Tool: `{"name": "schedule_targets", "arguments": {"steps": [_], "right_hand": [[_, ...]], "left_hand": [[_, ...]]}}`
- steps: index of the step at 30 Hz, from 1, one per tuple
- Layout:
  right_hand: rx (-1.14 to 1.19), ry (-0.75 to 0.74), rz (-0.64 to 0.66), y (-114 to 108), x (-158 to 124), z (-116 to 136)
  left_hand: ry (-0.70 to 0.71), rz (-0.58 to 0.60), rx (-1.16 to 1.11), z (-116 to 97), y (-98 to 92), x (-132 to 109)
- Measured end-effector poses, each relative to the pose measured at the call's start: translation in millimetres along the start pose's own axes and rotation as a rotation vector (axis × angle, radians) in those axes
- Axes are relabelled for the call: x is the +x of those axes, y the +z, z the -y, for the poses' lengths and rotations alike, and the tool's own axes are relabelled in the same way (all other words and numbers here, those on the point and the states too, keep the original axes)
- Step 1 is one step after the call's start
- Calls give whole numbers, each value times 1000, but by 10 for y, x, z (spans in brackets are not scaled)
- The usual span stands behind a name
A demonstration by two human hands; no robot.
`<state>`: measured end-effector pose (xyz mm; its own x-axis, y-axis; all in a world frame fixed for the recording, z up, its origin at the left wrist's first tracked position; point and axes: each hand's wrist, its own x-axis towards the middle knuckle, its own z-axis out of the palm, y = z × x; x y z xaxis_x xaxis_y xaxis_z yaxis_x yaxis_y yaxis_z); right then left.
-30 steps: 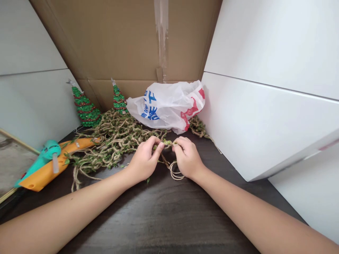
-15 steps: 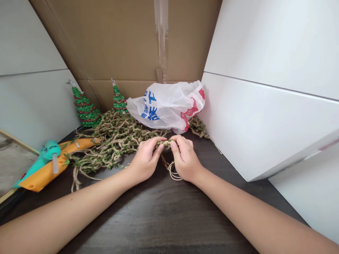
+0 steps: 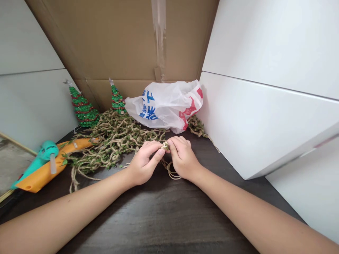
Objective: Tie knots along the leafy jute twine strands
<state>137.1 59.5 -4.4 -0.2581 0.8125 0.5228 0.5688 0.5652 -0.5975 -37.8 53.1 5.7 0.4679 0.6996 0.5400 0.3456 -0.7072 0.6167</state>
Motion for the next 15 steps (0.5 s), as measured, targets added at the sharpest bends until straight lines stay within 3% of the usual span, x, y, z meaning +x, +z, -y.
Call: {"name": "schedule_targets", "arguments": {"steps": [6,15], "right_hand": [[47,-40,93,30,-7,-18],[129,-86,111,-19,-6,58]], "left_hand": [[-25,-66,-159,41,28,8],[-29,-84,181,112,37,18]]}}
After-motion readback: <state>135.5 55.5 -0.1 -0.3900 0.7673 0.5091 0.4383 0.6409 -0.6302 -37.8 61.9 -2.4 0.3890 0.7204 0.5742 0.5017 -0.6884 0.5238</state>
